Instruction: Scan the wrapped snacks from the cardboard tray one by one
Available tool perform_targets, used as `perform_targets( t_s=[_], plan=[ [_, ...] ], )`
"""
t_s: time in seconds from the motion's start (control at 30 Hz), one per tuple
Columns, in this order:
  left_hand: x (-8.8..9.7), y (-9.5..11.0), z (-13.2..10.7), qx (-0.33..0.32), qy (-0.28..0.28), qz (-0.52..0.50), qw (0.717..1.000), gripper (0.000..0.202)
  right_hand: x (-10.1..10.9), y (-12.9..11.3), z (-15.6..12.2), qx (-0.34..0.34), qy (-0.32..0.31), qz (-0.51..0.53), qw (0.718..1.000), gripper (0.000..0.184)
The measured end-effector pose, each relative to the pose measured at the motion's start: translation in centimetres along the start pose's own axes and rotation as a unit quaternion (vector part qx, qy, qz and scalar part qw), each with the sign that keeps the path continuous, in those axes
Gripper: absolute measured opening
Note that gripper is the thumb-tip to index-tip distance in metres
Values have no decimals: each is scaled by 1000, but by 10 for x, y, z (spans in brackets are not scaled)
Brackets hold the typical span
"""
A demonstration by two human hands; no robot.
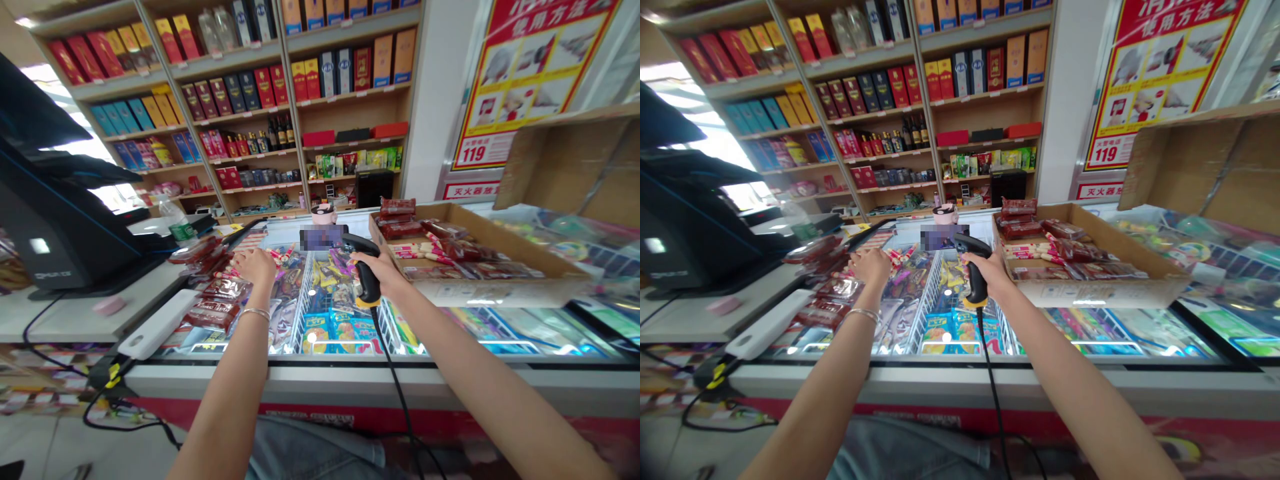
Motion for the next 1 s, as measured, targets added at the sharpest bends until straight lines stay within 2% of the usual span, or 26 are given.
perform_targets(
  t_s=[0.1, 0.23, 0.33, 0.43, 0.47, 0.53, 0.57, 0.63, 0.7, 0.8, 0.9, 1.0],
  plan=[
    [5, -1, 1, 7, 13, -28, 999, 18, 0, 1, 2, 4, -10, 10, 1000, 8],
    [23, -6, 5, 31, 73, -61, 995, 15, 1, 2, 5, 11, -15, 6, 1000, 9],
    [31, 3, 6, 14, 90, -82, 992, 17, -3, 2, 5, 9, -26, -13, 1000, 13],
    [30, 41, -5, -90, 52, -109, 989, 20, -11, -10, -4, 28, -53, -47, 997, 22],
    [27, 61, -14, -146, 20, -126, 981, 21, -13, -19, -9, 43, -66, -53, 996, 25],
    [18, 103, -43, -263, -65, -170, 947, 21, -5, -45, -21, 84, -81, -50, 992, 29],
    [13, 122, -60, -310, -112, -191, 925, 19, 5, -62, -28, 108, -76, -46, 990, 30],
    [5, 149, -93, -368, -190, -213, 885, 17, 41, -95, -39, 151, -38, -42, 987, 29],
    [0, 164, -117, -392, -241, -214, 861, 21, 89, -122, -47, 166, 23, -53, 984, 21],
    [-1, 174, -135, -417, -269, -201, 844, 32, 167, -148, -52, 176, 141, -60, 972, 3],
    [-4, 178, -144, -442, -280, -176, 834, 36, 217, -149, -49, 173, 196, -65, 963, 9],
    [-9, 179, -148, -451, -297, -159, 826, 27, 237, -131, -42, 133, 210, -68, 966, 11]
  ],
)
Point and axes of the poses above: each hand's wrist, its own z-axis towards the middle knuckle, its own x-axis out of the back of the hand, y = z × x, the point moved 9 cm from there along z, towards the middle knuckle, and after that the axes turned 1 degree about y, right-handed, at the moved point
